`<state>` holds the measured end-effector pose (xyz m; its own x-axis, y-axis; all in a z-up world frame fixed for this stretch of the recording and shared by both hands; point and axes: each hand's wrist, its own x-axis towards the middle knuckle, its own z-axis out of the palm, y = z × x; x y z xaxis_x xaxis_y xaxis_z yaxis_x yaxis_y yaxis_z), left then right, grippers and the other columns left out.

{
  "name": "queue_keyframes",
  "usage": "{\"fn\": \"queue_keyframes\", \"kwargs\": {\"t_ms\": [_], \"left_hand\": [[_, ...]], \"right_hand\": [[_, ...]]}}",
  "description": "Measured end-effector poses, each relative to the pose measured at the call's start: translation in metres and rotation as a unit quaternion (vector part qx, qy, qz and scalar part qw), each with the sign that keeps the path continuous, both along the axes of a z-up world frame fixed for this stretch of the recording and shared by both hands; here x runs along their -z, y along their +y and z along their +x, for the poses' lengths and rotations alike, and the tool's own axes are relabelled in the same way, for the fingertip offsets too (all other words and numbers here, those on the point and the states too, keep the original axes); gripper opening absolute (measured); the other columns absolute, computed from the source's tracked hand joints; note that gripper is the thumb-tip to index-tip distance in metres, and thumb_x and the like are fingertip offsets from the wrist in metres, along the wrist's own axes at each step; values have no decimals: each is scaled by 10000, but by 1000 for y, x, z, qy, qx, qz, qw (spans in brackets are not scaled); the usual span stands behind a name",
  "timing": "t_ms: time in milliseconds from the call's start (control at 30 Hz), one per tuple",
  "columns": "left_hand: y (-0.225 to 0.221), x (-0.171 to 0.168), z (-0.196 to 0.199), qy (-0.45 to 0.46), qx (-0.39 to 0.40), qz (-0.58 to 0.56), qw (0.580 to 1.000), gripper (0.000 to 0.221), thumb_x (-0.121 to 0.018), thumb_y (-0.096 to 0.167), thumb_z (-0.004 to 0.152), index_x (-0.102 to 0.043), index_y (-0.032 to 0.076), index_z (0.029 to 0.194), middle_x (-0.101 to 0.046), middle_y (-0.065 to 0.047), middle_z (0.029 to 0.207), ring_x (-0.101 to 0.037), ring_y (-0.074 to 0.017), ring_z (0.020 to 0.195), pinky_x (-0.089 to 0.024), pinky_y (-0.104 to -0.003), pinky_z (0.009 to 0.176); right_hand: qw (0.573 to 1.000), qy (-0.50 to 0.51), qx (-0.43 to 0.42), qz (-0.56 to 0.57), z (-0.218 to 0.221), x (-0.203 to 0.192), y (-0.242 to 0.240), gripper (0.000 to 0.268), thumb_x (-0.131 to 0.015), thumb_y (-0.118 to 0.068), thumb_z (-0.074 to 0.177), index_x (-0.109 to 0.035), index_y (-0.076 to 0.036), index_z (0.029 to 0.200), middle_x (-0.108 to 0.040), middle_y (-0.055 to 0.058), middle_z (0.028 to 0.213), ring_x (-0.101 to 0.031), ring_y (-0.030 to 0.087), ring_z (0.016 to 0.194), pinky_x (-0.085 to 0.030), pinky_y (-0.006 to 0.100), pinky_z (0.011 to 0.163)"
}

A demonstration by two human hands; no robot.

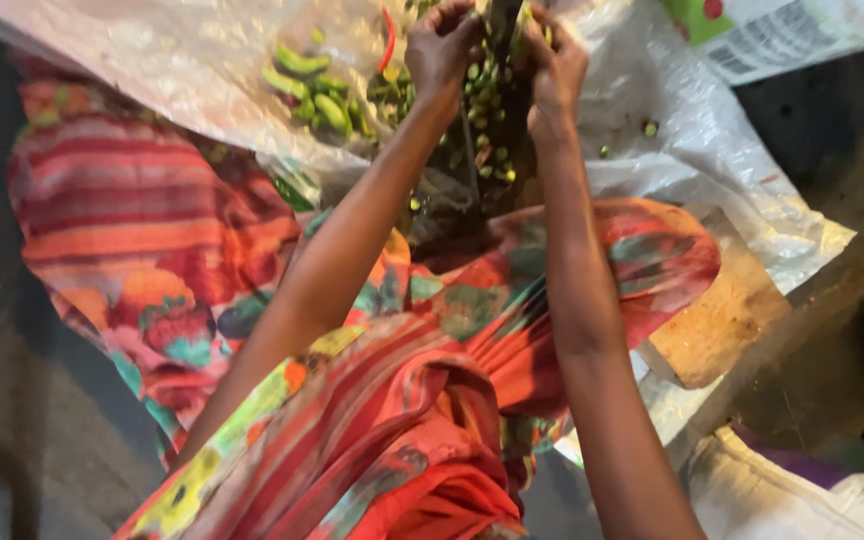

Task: The person sits on the floor and uses a traditional blade to chop green vegetables. They pick vegetables from a bucket, place them on the blade, and chop them into small pieces.

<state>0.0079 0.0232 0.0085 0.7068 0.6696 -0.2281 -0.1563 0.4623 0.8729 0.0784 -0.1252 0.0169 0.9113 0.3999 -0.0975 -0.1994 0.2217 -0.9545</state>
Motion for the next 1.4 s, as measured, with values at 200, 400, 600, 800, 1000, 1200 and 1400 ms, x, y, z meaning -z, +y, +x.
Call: {"fn": "queue_keyframes", "kwargs": {"t_ms": [200, 400, 600, 800, 1000, 1200, 1400], "left_hand": [[-36, -80, -45, 42, 73, 204, 975, 236, -809, 191, 908, -755, 49, 1089, -760, -96, 955, -654, -137, 694, -521, -290, 598], [-51, -95, -91, 32, -11, 424, 905, 247, -811, 262, 897, -763, 118, 1091, -751, -51, 1000, -723, -165, 896, -586, -309, 794], [46, -50, -190, 181, 2, 584, 792, 278, -749, 105, 858, -751, 111, 1136, -678, -140, 1070, -623, -358, 1093, -479, -475, 963], [64, -13, -235, 273, 45, 703, 655, 516, -665, 46, 951, -682, 181, 1448, -587, -81, 1471, -524, -296, 1364, -420, -441, 1146], [75, -15, -220, 264, 93, 686, 672, 494, -769, 184, 845, -704, 194, 1335, -593, -79, 1434, -534, -312, 1273, -411, -487, 1056], [99, -21, -214, 185, 133, 610, 759, 328, -801, 166, 905, -716, 97, 1214, -678, -113, 1243, -658, -320, 1074, -535, -436, 926], [111, 24, -218, 205, 43, 464, 860, 224, -783, 181, 1068, -718, 18, 1207, -728, -103, 1092, -690, -214, 924, -570, -357, 837]], "right_hand": [[935, 320, 0, 153, -7, -15, -28, 312, -644, -346, 907, -698, -73, 1046, -737, 80, 868, -712, 236, 765, -608, 418, 715], [886, 416, 17, 203, -44, 1, -72, 293, -602, -330, 1015, -676, -101, 1182, -715, 104, 1097, -682, 265, 1027, -572, 447, 931], [880, 400, 166, 196, 21, -40, -71, 367, -575, -492, 950, -550, -127, 989, -613, 158, 892, -603, 318, 823, -540, 487, 784], [954, 188, 66, 224, 140, -131, -86, 420, -631, -493, 947, -566, -131, 1150, -625, 128, 1067, -609, 278, 929, -530, 471, 872], [959, -33, 141, 243, 155, -144, -161, 477, -721, -418, 941, -575, -137, 1297, -639, 102, 1247, -635, 258, 1068, -524, 459, 977], [730, -29, 497, 468, 103, -145, -303, 797, -651, -544, 986, -268, -191, 1589, -475, 260, 1570, -548, 404, 1162, -388, 509, 994], [704, -242, 604, 285, 97, -123, -352, 1046, -625, -627, 915, 13, -261, 1658, -42, 79, 1737, -297, 390, 1518, -198, 461, 1202]]}}
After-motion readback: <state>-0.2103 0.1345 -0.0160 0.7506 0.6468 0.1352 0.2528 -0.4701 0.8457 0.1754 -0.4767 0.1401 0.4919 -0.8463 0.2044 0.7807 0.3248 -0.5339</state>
